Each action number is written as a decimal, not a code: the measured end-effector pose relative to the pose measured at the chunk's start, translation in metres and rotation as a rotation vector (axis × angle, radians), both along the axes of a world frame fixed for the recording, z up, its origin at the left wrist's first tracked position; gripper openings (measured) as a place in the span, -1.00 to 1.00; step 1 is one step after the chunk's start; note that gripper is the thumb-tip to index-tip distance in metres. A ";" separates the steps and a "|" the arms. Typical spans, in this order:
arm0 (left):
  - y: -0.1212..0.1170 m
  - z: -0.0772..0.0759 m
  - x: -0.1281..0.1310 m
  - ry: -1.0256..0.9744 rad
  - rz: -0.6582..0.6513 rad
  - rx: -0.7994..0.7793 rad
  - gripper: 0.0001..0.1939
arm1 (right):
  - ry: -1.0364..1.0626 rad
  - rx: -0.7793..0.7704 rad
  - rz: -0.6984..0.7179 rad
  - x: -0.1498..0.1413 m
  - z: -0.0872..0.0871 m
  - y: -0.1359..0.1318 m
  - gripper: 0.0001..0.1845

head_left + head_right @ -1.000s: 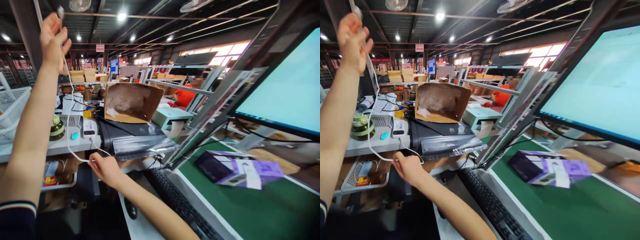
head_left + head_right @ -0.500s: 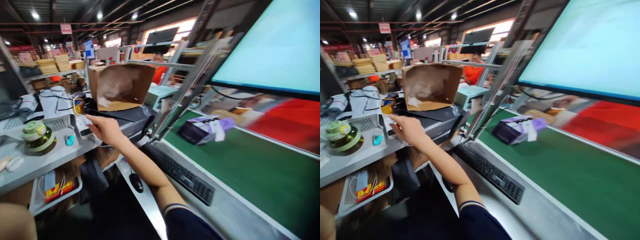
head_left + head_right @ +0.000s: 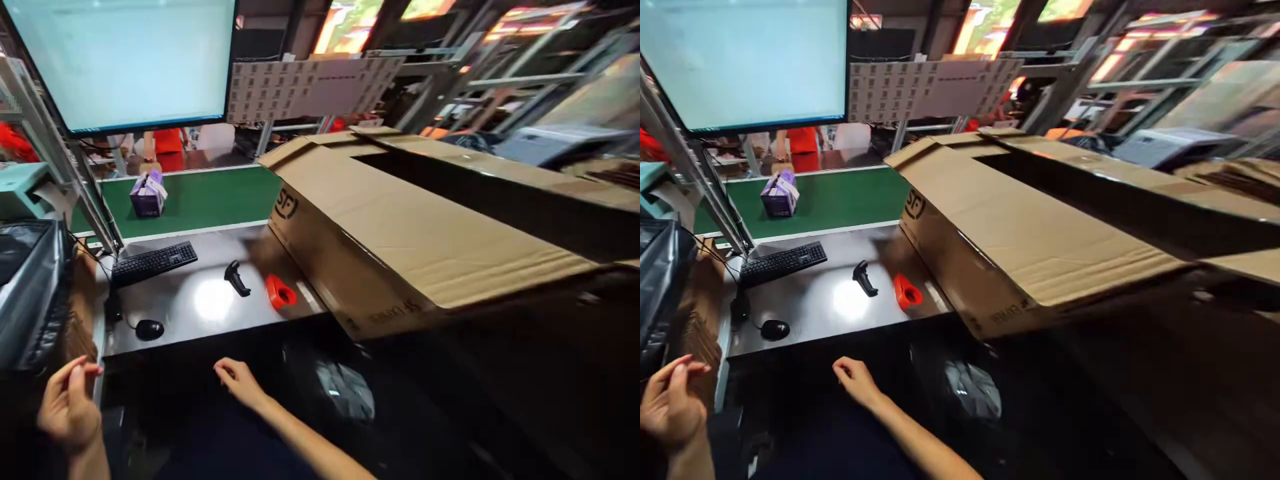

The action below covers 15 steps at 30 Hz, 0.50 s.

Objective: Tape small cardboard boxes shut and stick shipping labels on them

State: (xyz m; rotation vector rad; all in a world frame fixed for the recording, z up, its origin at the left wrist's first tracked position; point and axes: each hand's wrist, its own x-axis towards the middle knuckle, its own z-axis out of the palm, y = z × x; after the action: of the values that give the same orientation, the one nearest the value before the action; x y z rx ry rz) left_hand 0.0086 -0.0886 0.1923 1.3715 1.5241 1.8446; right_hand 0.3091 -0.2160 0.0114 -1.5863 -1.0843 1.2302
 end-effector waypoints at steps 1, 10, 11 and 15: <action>0.013 -0.025 0.013 -0.006 -0.056 -0.080 -0.68 | -0.055 0.014 -0.127 0.022 -0.002 -0.020 -0.58; 0.017 -0.170 0.151 0.571 -0.975 -0.509 -0.48 | -0.258 -0.138 -0.988 0.126 -0.018 -0.178 -0.46; 0.012 -0.171 0.167 0.663 -1.119 -0.497 -0.49 | -0.273 -0.171 -1.009 0.131 -0.018 -0.191 -0.47; 0.001 -0.167 0.236 1.004 -1.534 -0.400 -0.52 | -0.348 -0.327 -1.054 0.158 -0.014 -0.228 -0.54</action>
State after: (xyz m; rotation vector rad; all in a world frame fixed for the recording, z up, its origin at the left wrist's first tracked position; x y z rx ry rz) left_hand 0.2445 -0.0877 0.0257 2.2737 0.4912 -0.1051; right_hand 0.4671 -0.4438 -0.0029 -2.2242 -0.0990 0.4142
